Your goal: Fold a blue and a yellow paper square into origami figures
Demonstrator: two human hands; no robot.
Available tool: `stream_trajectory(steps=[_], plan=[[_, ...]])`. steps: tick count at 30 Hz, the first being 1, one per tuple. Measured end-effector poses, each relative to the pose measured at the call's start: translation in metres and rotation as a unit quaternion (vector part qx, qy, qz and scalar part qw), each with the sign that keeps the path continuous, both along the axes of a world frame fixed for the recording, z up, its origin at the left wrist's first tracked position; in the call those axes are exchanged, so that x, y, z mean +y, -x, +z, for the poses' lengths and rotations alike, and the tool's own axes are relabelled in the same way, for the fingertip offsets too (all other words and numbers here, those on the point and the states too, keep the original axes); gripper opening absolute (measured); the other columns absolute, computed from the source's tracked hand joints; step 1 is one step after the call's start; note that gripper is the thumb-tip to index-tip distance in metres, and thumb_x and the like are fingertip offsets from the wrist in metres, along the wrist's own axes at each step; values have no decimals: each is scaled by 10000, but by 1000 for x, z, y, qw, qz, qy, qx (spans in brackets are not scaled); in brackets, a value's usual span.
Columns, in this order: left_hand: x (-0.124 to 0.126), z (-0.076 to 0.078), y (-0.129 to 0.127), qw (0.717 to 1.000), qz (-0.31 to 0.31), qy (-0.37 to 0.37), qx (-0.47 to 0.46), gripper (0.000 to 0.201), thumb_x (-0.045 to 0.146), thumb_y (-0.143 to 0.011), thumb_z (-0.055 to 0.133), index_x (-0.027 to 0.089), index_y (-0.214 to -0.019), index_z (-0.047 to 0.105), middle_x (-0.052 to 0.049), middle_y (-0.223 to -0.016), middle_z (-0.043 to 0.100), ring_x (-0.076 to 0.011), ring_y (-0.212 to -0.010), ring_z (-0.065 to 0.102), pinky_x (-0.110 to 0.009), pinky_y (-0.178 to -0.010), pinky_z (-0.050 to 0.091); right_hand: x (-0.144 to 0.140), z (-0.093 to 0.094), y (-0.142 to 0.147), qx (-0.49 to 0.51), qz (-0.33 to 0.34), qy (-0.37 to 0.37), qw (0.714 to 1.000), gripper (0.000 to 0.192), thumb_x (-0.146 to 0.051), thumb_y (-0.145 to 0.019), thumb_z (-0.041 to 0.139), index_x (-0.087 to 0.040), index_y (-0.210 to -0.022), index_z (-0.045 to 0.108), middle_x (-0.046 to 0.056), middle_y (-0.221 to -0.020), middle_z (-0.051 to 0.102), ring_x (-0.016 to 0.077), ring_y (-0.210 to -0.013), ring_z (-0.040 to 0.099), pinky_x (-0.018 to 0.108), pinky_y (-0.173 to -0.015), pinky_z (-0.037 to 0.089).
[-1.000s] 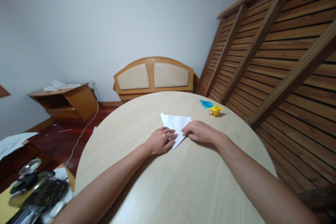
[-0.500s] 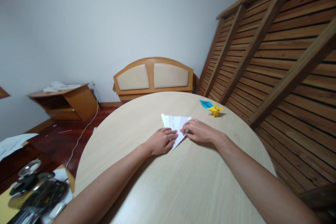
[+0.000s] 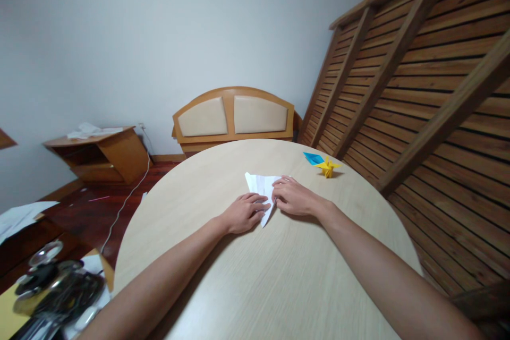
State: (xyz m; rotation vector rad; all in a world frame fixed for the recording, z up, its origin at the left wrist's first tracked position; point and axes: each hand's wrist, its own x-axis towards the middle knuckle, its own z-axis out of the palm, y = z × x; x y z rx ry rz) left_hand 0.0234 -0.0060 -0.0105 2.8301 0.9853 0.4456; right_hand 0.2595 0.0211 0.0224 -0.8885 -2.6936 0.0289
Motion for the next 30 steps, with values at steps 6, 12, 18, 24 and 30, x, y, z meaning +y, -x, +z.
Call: stream_trajectory(steps=[6, 12, 18, 24, 30], plan=[[1, -1, 0, 1000, -7, -8, -7, 317, 296, -994, 435, 241, -1210, 660, -62, -1367, 596, -247, -1270, 507, -446, -1099, 402, -1, -5, 8, 11, -5, -23, 1000, 144, -199, -851, 553, -196, -900, 689, 103, -1037, 698, 286, -1217, 524, 499, -1127, 244], [2, -4, -1, 1000, 1, -8, -25, 289, 286, -972, 462, 221, -1167, 665, -68, -1338, 620, -252, -1255, 517, -450, -1099, 406, -2, -11, 11, 36, -12, -10, 999, 256, -315, -851, 589, -208, -1075, 651, 110, -1293, 611, 309, -1342, 410, 535, -1166, 176], [2, -5, 0, 998, 25, 13, -47, 367, 266, -910, 538, 194, -1268, 580, -83, -1249, 667, -261, -1236, 526, -416, -1090, 424, 1, -19, 10, 37, -20, 14, 999, 526, -391, -869, 582, -181, -1349, 540, 127, -1444, 515, 316, -1411, 330, 535, -1190, 139], [1, -2, -1, 998, 30, 20, -44, 304, 278, -911, 531, 171, -1187, 598, -101, -1255, 659, -282, -1232, 527, -420, -1069, 442, 2, -22, 8, 16, -28, 46, 998, 620, -441, -917, 512, -166, -1467, 439, 123, -1518, 444, 316, -1464, 243, 542, -1205, 98], [-2, 2, -2, 997, 15, 14, -69, 185, 264, -927, 519, 170, -1047, 624, -116, -1300, 626, -265, -1225, 535, -415, -1079, 431, 3, -27, 6, -15, -45, 80, 996, 687, -522, -966, 414, -139, -1531, 336, 127, -1585, 333, 315, -1497, 167, 519, -1214, 118]])
